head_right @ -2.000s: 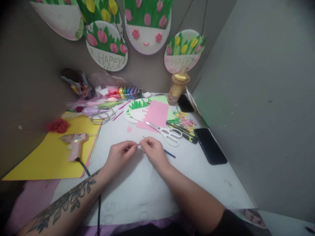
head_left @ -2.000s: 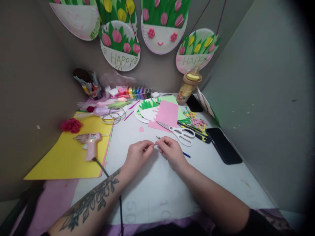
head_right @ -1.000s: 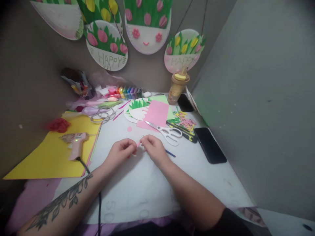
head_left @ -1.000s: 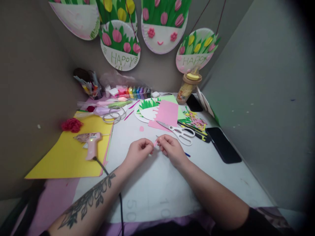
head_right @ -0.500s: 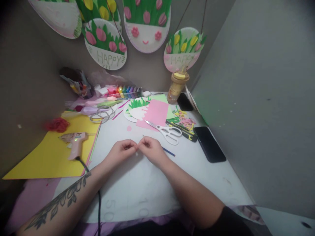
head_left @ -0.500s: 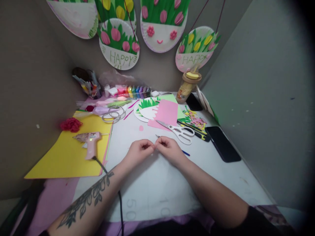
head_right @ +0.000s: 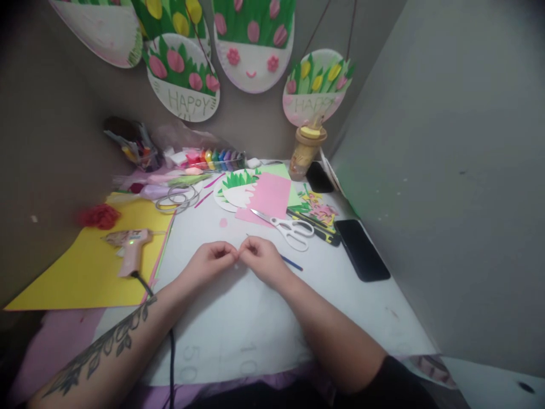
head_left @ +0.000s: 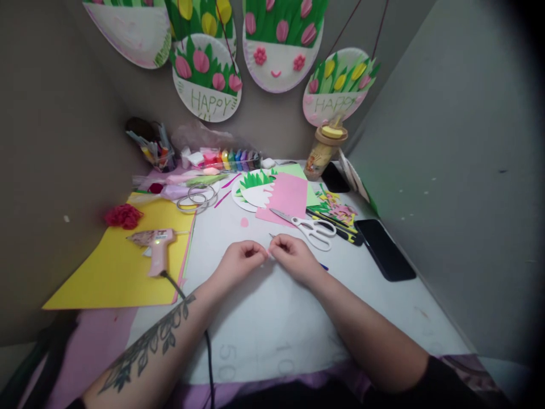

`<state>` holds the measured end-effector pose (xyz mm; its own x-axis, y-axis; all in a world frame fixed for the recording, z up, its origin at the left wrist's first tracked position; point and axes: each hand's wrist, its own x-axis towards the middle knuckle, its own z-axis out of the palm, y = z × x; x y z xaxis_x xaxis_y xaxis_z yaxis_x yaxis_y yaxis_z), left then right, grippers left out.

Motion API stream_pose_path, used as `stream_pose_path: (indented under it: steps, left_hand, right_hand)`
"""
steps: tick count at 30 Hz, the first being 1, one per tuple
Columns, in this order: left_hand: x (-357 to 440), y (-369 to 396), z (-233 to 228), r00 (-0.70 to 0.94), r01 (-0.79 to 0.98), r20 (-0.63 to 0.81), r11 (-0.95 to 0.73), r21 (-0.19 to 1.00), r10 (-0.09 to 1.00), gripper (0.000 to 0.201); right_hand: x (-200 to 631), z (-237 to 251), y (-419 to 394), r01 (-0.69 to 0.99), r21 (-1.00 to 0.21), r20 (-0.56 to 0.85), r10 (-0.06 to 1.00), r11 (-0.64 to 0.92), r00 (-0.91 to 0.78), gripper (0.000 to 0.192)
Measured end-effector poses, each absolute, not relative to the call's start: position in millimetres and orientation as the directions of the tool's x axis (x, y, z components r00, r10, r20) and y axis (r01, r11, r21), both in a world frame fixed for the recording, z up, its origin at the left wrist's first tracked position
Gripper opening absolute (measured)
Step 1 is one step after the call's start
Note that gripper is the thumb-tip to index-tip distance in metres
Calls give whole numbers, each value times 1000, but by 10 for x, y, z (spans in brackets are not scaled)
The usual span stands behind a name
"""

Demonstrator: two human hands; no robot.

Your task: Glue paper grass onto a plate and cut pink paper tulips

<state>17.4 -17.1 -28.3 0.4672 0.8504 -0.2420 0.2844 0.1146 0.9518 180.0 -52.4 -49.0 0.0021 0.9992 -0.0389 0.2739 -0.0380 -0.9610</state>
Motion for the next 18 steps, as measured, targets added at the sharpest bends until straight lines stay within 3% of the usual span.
stream_pose_path:
  steps: [3,5,8,10,14,18]
  left_hand:
    - [145,-160,-301,448,237,-261,168,957,855,18]
    - [124,-152,-310,429,201,-269,200,959,862,20]
    - [97,-143,-299,389,157,-265,220,963,882,23]
    - [81,-140,-275,359,136,-260,225,965,896,25]
    - [42,-129,-209,310,110,-262,239,965,914,23]
    - [-21,-92,-148,220,41,-241,238,970,945,19]
  right_hand:
    - [2066,-412,-488,469,-881,131,984,60,120,15]
    - [2342,-399,-459,717,-696,280,936,44,214,17]
    - [2728,-459,-420,917,-382,244,945,-113,218,24]
    - [2877,-511,-398,954,-260,175,964,-151,201,28]
    - [2925,-527,-381,968,-173,108,973,-184,205,30]
    - [2870,-472,-412,965,-182,60,978,-187,201,23]
